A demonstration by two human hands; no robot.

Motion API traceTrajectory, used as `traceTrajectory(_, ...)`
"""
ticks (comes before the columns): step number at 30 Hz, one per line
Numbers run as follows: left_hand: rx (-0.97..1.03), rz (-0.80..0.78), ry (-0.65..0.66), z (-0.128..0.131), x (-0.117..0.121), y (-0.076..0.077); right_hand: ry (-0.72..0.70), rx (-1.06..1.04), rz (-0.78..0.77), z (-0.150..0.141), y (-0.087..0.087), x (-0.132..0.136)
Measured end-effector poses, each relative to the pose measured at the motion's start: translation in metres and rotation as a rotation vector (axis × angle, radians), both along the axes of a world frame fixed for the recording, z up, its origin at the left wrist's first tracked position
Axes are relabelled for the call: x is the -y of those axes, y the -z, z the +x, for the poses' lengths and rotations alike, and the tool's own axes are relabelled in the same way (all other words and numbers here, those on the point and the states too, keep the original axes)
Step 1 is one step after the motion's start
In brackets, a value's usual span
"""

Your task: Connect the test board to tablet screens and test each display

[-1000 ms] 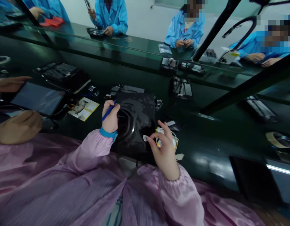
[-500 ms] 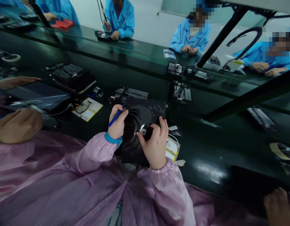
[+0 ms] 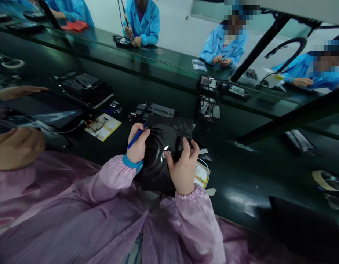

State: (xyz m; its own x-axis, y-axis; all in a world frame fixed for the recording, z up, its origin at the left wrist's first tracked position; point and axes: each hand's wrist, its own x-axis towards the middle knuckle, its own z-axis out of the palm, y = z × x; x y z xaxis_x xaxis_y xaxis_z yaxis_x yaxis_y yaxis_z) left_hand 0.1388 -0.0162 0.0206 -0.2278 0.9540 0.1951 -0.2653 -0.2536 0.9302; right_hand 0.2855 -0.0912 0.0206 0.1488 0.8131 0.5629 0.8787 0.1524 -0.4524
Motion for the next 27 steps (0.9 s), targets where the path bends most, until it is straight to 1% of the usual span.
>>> traceTrajectory(3, 0.0, -0.019, -0.021, -0.002, 0.0, -0.001, -0.05, 0.041, -0.032, -0.002, 0.001, 0.001)
traceTrajectory(5, -0.003, -0.029, -0.036, -0.003, -0.001, 0.0, -0.078, 0.031, -0.047, -0.002, 0.003, 0.002)
traceTrajectory(9, 0.007, -0.025, -0.037, -0.004, -0.002, 0.006, -0.041, -0.004, -0.085, -0.003, 0.005, 0.001)
traceTrajectory(12, 0.016, -0.028, -0.037, -0.006, -0.003, 0.009, -0.065, -0.064, -0.149, -0.002, 0.005, 0.001)
traceTrajectory(14, 0.035, -0.042, -0.046, -0.01, -0.003, 0.009, -0.079, -0.242, -0.203, 0.001, 0.004, 0.003)
traceTrajectory(16, 0.054, -0.046, -0.073, -0.016, -0.004, 0.007, -0.087, -0.55, -0.304, 0.007, 0.004, 0.007)
traceTrajectory(18, 0.078, -0.031, -0.13, -0.021, -0.004, 0.006, -0.145, -0.88, -0.485, 0.012, 0.004, 0.011)
traceTrajectory(19, 0.093, -0.019, -0.159, -0.024, -0.004, 0.006, -0.19, -1.01, -0.587, 0.014, 0.005, 0.012)
traceTrajectory(21, 0.112, 0.006, -0.191, -0.029, -0.003, 0.007, -0.263, -1.166, -0.731, 0.017, 0.005, 0.015)
traceTrajectory(22, 0.112, 0.019, -0.188, -0.031, -0.003, 0.008, -0.276, -1.194, -0.755, 0.017, 0.004, 0.016)
traceTrajectory(24, 0.089, 0.032, -0.151, -0.037, -0.003, 0.009, -0.275, -1.155, -0.717, 0.016, 0.0, 0.018)
traceTrajectory(25, 0.081, 0.028, -0.116, -0.041, -0.003, 0.009, -0.268, -1.076, -0.665, 0.016, -0.004, 0.02)
traceTrajectory(27, 0.109, -0.003, -0.014, -0.052, -0.002, 0.006, -0.245, -0.808, -0.525, 0.015, -0.015, 0.025)
